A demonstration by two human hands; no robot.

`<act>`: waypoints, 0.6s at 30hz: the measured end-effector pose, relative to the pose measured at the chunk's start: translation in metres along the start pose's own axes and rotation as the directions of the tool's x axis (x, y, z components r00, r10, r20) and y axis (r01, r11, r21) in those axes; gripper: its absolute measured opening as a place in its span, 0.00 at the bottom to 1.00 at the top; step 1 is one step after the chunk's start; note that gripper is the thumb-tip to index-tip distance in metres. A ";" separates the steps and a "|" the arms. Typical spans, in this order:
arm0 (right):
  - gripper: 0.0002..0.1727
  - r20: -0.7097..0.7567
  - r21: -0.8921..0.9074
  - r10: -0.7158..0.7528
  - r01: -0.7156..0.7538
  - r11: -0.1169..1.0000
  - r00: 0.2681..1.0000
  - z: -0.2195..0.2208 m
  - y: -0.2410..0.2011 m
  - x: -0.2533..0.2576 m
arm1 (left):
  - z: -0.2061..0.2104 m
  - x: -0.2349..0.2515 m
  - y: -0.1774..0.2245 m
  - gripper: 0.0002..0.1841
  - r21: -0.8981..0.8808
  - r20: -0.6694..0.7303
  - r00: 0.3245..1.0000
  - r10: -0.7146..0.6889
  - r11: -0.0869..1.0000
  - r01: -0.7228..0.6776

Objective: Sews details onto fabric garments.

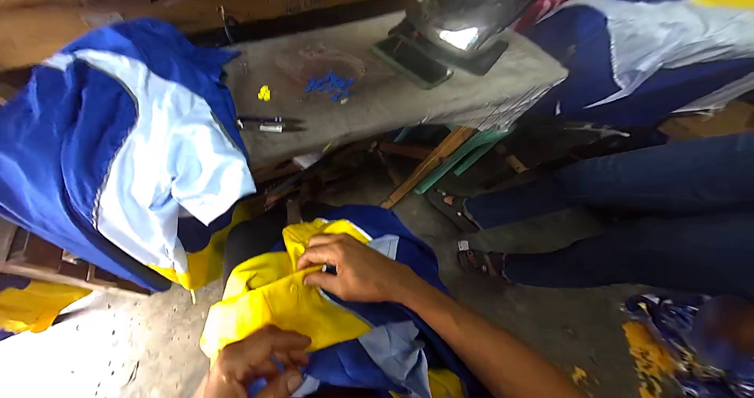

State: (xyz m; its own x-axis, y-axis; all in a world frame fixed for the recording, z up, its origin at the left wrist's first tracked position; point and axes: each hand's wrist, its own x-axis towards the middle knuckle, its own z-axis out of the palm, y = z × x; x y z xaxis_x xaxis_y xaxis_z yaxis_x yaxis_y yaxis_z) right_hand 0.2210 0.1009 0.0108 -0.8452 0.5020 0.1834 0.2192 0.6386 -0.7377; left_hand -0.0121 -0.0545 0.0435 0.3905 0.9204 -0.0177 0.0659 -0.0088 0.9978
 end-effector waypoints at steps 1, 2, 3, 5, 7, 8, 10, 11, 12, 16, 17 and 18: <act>0.10 -0.034 0.006 -0.009 0.009 1.000 0.999 0.000 -0.003 -0.002 | 0.005 0.002 -0.004 0.15 -0.054 0.013 0.997 -0.072 0.996 0.072; 0.09 -0.059 0.004 -0.018 0.019 1.000 0.998 0.000 -0.006 -0.004 | 0.008 0.005 -0.010 0.15 -0.085 0.012 0.992 -0.126 0.988 0.126; 0.08 -0.070 -0.005 -0.026 0.026 1.000 0.997 -0.001 -0.010 -0.007 | 0.011 0.010 -0.019 0.16 -0.112 -0.001 0.988 -0.152 0.982 0.151; 0.08 -0.099 -0.053 -0.072 0.067 0.996 0.992 0.001 -0.018 -0.013 | 0.014 0.020 -0.037 0.18 -0.212 -0.035 0.984 -0.176 0.963 0.165; 0.07 -0.151 -0.155 -0.161 0.137 0.978 0.975 0.005 -0.024 -0.018 | 0.018 0.032 -0.048 0.22 -0.376 -0.085 0.978 -0.193 0.915 0.148; 0.08 -0.185 -0.229 -0.218 0.174 0.958 0.958 0.007 -0.028 -0.019 | 0.021 0.039 -0.049 0.22 -0.453 -0.139 0.970 -0.198 0.884 0.115; 0.09 -0.258 -0.378 -0.322 0.211 0.901 0.911 0.010 -0.039 -0.019 | 0.027 0.053 -0.039 0.21 -0.529 -0.284 0.941 -0.181 0.848 0.003; 0.09 -0.295 -0.434 -0.366 0.218 0.874 0.883 0.011 -0.045 -0.019 | 0.029 0.060 -0.031 0.20 -0.509 -0.356 0.925 -0.132 0.857 -0.073; 0.08 -0.330 -0.469 -0.404 0.223 0.855 0.853 0.011 -0.052 -0.019 | 0.030 0.064 -0.023 0.19 -0.443 -0.420 0.906 -0.054 0.884 -0.152; 0.09 -0.377 -0.384 -0.404 0.256 0.887 0.833 0.015 -0.062 -0.024 | 0.020 0.070 -0.018 0.16 -0.138 -0.465 0.860 0.211 0.942 -0.306; 0.10 -0.369 -0.311 -0.355 0.246 0.918 0.859 0.020 -0.056 -0.027 | 0.018 0.068 -0.025 0.16 -0.146 -0.457 0.873 0.170 0.954 -0.262; 0.12 -0.351 -0.229 -0.290 0.219 0.948 0.890 0.027 -0.047 -0.031 | 0.017 0.064 -0.036 0.15 -0.188 -0.451 0.888 0.088 0.963 -0.191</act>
State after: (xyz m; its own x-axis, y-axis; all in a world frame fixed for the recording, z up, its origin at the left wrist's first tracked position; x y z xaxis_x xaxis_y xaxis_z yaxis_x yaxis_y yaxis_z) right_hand 0.2241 0.0394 0.0221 -0.6451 0.4664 0.6052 0.1349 0.8492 -0.5106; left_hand 0.0263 -0.0015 0.0057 -0.0609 0.9930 0.1014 -0.1843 -0.1110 0.9766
